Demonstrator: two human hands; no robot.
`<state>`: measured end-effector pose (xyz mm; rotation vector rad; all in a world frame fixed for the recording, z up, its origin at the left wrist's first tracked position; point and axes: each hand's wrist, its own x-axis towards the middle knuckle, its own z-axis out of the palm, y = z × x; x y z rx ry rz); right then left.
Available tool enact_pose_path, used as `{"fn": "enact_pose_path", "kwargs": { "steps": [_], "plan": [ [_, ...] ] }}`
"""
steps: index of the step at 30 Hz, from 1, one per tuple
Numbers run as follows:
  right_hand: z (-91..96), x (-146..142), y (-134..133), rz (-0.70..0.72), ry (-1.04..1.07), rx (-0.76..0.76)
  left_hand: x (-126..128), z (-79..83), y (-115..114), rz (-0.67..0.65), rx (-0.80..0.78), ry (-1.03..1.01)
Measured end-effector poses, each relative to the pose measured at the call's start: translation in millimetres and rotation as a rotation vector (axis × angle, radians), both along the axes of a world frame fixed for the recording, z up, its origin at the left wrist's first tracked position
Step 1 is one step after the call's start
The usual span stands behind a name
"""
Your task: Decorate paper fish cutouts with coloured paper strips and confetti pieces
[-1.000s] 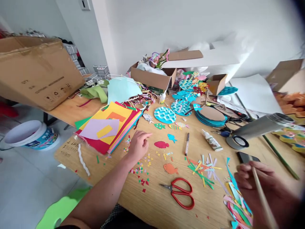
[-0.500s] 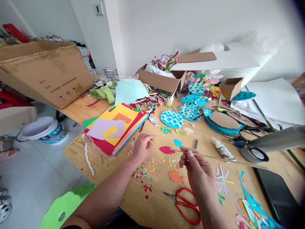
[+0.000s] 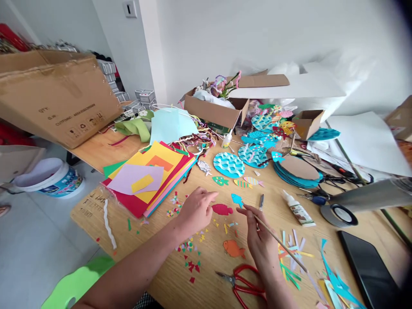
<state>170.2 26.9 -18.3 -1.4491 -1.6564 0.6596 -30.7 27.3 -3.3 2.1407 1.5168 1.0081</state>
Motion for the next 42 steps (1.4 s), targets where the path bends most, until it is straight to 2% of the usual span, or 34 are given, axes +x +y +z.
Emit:
{"fn": "enact_pose_path", "kwargs": {
  "steps": [4, 7, 10, 12, 16, 19, 21, 24, 28, 32, 37, 39, 42],
  "plan": [
    [-6.5, -1, 2, -0.003, -0.018, 0.018, -2, -15.9, 5, -0.019, -0.006, 0.037],
    [-4.1, -4, 0, 0.016, 0.005, 0.040, -8, -23.7, 10, -0.040, -0.018, 0.028],
    [3.6, -11, -6, 0.061, 0.034, 0.010, -13, -24.1, 15, -0.051, -0.037, -0.011],
    [9.0, -17, -12, 0.093, 0.073, -0.071, -15, -22.4, 17, -0.067, -0.040, 0.007],
    [14.1, -34, -24, 0.184, 0.108, -0.180, -17, -20.5, 17, -0.085, -0.033, 0.136],
    [14.4, -45, -29, 0.284, 0.079, -0.203, -17, -23.4, 17, -0.045, -0.019, 0.247],
    [14.9, -52, -32, 0.293, 0.093, -0.206, -17, -26.2, 18, -0.011, -0.018, 0.303],
    [16.0, -62, -37, 0.260, 0.130, -0.159, -18, -28.5, 20, 0.034, -0.017, 0.329],
    [12.2, -70, -45, 0.257, 0.090, 0.018, -19, -26.4, 20, 0.063, -0.009, 0.329],
    [8.2, -57, -41, 0.165, 0.089, 0.096, -20, -24.2, 19, 0.080, 0.011, 0.334],
    [7.6, -18, -20, -0.083, 0.098, 0.032, -21, -27.0, 19, 0.063, 0.012, 0.318],
    [1.7, -4, -14, -0.142, 0.082, 0.012, -21, -29.9, 19, 0.063, 0.006, 0.314],
    [-12.4, 8, -10, -0.277, 0.085, 0.092, -19, -34.3, 22, 0.043, 0.009, 0.316]
  ]
}}
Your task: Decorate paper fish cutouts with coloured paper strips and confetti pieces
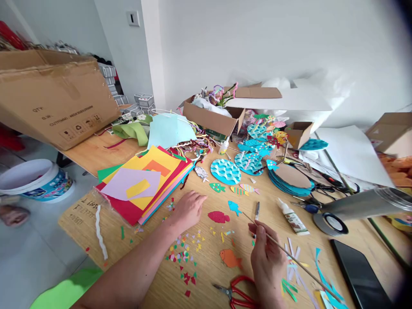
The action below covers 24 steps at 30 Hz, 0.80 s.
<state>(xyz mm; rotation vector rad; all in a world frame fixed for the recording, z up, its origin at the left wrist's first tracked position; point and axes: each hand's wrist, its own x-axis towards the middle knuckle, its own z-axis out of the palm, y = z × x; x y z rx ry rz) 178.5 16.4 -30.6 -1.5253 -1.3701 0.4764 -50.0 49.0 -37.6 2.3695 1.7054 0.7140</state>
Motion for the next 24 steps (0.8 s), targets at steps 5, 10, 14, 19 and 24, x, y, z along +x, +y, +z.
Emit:
{"fn": "enact_pose_path", "kwargs": {
  "steps": [5, 10, 14, 19, 24],
  "plan": [
    [-12.6, 2.9, 0.3, 0.013, -0.067, 0.141, 1.3, -1.4, 2.4, -0.017, 0.002, 0.025],
    [-8.5, 3.3, 2.9, -0.003, -0.096, 0.175, -0.6, 2.8, 1.4, -0.062, 0.002, 0.048],
    [-9.3, 5.5, 3.8, 0.023, -0.095, 0.180, -2.4, 3.4, 1.2, -0.081, 0.002, 0.033],
    [-11.9, 3.8, 3.1, 0.035, -0.036, 0.164, -3.2, 1.1, 2.0, -0.081, 0.001, 0.021],
    [-3.2, 7.9, 6.4, -0.119, 0.143, 0.192, -3.9, -0.5, 2.7, -0.084, -0.002, 0.019]
  ]
}}
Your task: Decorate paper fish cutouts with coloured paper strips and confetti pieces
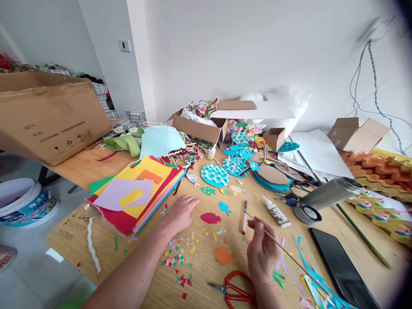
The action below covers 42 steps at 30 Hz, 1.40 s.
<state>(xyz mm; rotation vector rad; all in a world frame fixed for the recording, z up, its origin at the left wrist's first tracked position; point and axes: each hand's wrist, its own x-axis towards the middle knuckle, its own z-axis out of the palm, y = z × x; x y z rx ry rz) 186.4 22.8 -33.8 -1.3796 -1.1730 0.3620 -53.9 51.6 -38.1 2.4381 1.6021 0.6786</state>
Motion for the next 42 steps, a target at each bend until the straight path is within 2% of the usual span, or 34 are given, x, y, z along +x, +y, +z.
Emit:
{"fn": "enact_pose_path", "kwargs": {
  "steps": [3, 7, 10, 14, 17, 21, 26, 28, 32, 34, 38, 42],
  "plan": [
    [10.2, 7, 3, -0.096, 0.100, 0.041, -1, 0.5, 0, -0.007, -0.006, -0.005],
    [20.0, 11, 5, -0.070, 0.109, 0.054, -1, 3.2, 0, -0.005, -0.015, 0.001],
    [22.2, 12, 5, 0.014, 0.018, 0.022, -2, 4.9, 0, -0.007, -0.012, 0.010],
    [26.3, 13, 3, 0.125, -0.200, -0.126, -3, 4.2, 0, -0.013, -0.003, 0.015],
    [33.3, 11, -2, 0.252, -0.286, -0.196, -4, 2.6, 0, -0.005, 0.009, -0.010],
    [42.4, -4, -11, 0.404, -0.288, -0.242, -5, 1.0, -1, 0.007, 0.014, -0.037],
    [42.2, -36, -17, 0.625, -0.100, -0.209, -6, -1.4, 0, 0.034, -0.001, -0.059],
    [38.6, -42, -18, 0.610, -0.079, -0.201, -6, -1.3, 0, 0.040, -0.005, -0.064],
    [25.2, -33, -14, 0.404, -0.155, -0.153, -4, 3.9, -3, 0.030, 0.004, -0.078],
    [16.3, -23, -10, 0.331, -0.200, -0.156, -1, 7.8, -6, -0.027, -0.006, -0.115],
    [1.1, -9, 0, 0.311, -0.344, -0.175, 4, 12.7, -12, -0.086, -0.023, -0.171],
    [-6.0, -9, 5, 0.362, -0.423, -0.155, 7, 13.6, -15, -0.087, -0.048, -0.156]
  ]
}}
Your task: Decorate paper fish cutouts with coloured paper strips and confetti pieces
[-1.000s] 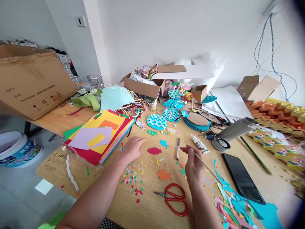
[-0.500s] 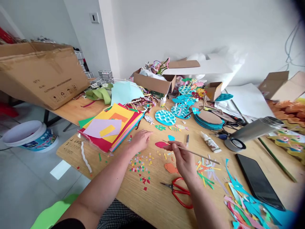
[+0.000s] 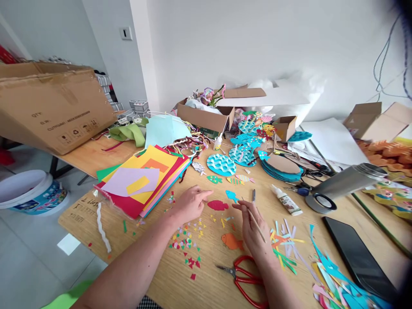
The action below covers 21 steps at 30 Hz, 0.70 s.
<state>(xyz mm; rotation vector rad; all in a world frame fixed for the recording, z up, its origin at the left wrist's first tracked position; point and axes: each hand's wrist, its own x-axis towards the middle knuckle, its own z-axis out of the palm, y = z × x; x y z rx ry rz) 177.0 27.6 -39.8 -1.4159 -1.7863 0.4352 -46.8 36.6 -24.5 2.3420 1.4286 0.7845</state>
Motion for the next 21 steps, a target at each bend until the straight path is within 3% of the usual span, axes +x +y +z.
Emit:
{"fn": "enact_pose_path", "kwargs": {
  "steps": [7, 15, 21],
  "plan": [
    [3.3, -6, -3, 0.018, 0.034, 0.007, 1, 0.6, -2, 0.009, -0.034, 0.074],
    [22.9, -23, -21, -0.011, 0.209, -0.043, 0, -0.1, -2, -0.029, -0.056, 0.060],
    [29.9, -44, -33, 0.079, 0.328, -0.124, 0, -1.9, -1, -0.041, -0.067, 0.068]
  ]
}}
